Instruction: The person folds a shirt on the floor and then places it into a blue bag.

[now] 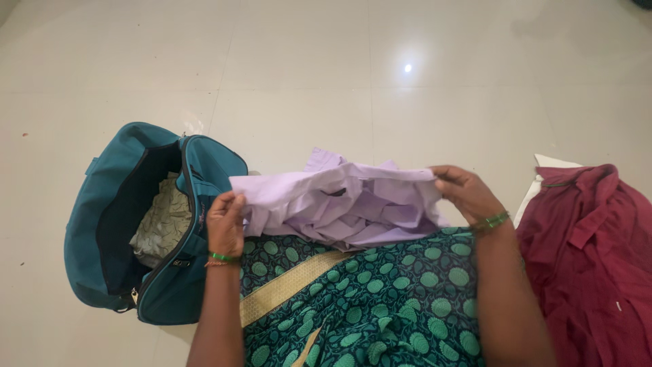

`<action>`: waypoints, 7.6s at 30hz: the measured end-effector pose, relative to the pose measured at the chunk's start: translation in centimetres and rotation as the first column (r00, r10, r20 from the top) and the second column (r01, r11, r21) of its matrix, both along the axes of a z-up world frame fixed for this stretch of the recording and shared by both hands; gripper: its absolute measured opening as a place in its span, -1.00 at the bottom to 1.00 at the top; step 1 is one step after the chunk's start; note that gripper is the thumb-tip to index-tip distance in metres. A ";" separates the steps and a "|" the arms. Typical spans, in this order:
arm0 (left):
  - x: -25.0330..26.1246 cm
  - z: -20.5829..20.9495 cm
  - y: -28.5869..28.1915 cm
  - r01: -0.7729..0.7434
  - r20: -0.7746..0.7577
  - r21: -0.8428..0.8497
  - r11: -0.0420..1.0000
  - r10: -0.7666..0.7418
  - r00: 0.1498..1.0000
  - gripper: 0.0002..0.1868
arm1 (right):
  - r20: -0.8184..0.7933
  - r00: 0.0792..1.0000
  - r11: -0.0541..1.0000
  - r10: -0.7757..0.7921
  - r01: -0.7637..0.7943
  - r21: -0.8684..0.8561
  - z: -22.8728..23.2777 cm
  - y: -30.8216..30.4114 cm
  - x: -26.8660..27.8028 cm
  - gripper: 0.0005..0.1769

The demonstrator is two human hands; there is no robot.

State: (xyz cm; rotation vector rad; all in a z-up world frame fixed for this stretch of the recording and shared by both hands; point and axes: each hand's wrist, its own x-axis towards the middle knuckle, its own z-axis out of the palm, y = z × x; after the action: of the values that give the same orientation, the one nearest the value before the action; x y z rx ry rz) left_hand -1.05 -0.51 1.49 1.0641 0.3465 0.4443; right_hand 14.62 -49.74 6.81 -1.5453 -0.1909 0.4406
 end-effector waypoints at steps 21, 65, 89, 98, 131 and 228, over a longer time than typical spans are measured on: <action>-3.7 -1.6 -0.6 0.032 -0.220 0.355 0.934 0.050 0.974 -0.86 | 0.088 0.949 0.940 -0.304 0.314 -0.136 -4.0 2.6 0.1 -0.81; 3.9 -0.6 -17.6 0.261 -0.278 -0.073 0.963 -0.271 0.922 -0.45 | -0.003 0.988 0.983 -0.154 0.153 -0.103 -8.8 11.9 -5.3 -0.54; 3.3 14.4 -6.6 0.057 -0.136 0.657 0.751 0.044 0.990 -0.23 | 0.202 0.877 0.856 -0.435 0.333 0.396 -4.2 5.0 -2.9 -0.63; 2.8 5.4 -17.3 0.255 -0.210 0.031 0.966 -0.243 0.947 -0.18 | 0.327 0.938 0.993 -0.118 0.107 0.050 -6.5 13.7 -8.7 -0.65; -3.0 0.3 -18.9 0.195 -0.239 0.432 0.881 -0.097 0.966 -0.03 | 0.653 0.678 0.887 0.336 0.005 -0.462 -1.9 14.9 -11.8 -0.81; 7.8 15.2 -14.1 0.770 -0.771 0.637 -0.047 -0.044 0.635 -0.82 | -0.335 0.938 0.996 -0.086 0.084 -0.018 -1.5 6.9 -1.9 -0.87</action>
State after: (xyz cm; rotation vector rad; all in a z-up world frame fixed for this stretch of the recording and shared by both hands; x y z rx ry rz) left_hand 6.71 -14.58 16.71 2.6610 0.1026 -0.4664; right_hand 12.70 -42.84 5.34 -1.4508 0.1417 0.6280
